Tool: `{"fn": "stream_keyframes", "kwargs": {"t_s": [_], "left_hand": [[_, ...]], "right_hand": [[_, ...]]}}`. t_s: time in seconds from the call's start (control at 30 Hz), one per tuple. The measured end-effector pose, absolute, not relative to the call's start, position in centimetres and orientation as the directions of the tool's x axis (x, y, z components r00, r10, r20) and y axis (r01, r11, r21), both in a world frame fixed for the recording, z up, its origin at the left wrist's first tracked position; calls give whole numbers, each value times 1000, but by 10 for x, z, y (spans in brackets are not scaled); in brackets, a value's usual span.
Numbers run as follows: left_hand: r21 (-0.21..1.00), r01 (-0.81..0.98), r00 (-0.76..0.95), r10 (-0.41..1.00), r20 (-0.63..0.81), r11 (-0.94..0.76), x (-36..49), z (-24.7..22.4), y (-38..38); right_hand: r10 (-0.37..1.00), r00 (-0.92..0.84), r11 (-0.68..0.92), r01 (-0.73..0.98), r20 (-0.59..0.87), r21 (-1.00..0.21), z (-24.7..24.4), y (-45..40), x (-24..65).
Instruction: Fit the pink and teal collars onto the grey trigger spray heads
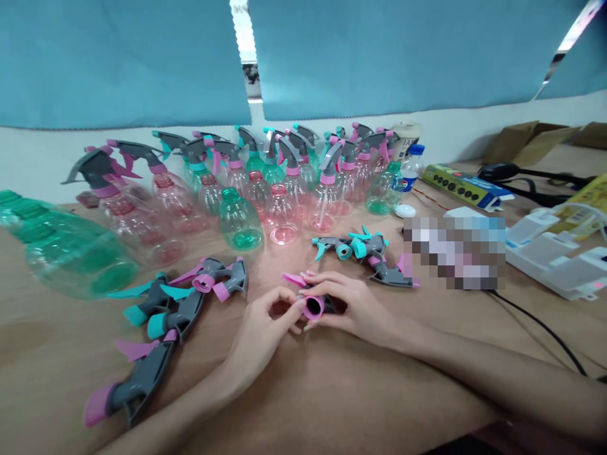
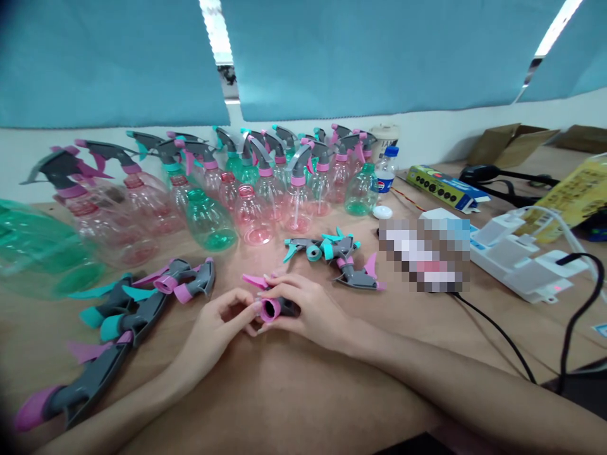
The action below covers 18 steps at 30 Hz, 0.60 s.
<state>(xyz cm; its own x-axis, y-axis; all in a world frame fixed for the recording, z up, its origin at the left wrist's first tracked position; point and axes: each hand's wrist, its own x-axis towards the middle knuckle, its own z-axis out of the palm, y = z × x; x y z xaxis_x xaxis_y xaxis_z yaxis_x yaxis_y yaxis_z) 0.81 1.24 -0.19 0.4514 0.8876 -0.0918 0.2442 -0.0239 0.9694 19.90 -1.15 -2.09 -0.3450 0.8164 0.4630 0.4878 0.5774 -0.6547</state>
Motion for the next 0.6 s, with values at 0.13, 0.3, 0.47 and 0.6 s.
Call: {"fn": "stream_keyframes", "kwargs": {"t_s": [0.13,0.3,0.47,0.6], "left_hand": [[980,198,396,917,-54,-28,9,-4,14],[991,126,372,928,-5,-45,8,-3,16],[968,204,384,922,55,-143,6,-1,13],[869,323,392,888,239,-376,6,-2,5]], "right_hand": [[829,-324,560,480,457,-676,-21,-12,198],[853,-263,520,506,451,-688,-20,-10,200],[854,-274,520,507,443,-688,-19,-10,199],[853,-275,522,480,444,-705,-17,-11,197]]}}
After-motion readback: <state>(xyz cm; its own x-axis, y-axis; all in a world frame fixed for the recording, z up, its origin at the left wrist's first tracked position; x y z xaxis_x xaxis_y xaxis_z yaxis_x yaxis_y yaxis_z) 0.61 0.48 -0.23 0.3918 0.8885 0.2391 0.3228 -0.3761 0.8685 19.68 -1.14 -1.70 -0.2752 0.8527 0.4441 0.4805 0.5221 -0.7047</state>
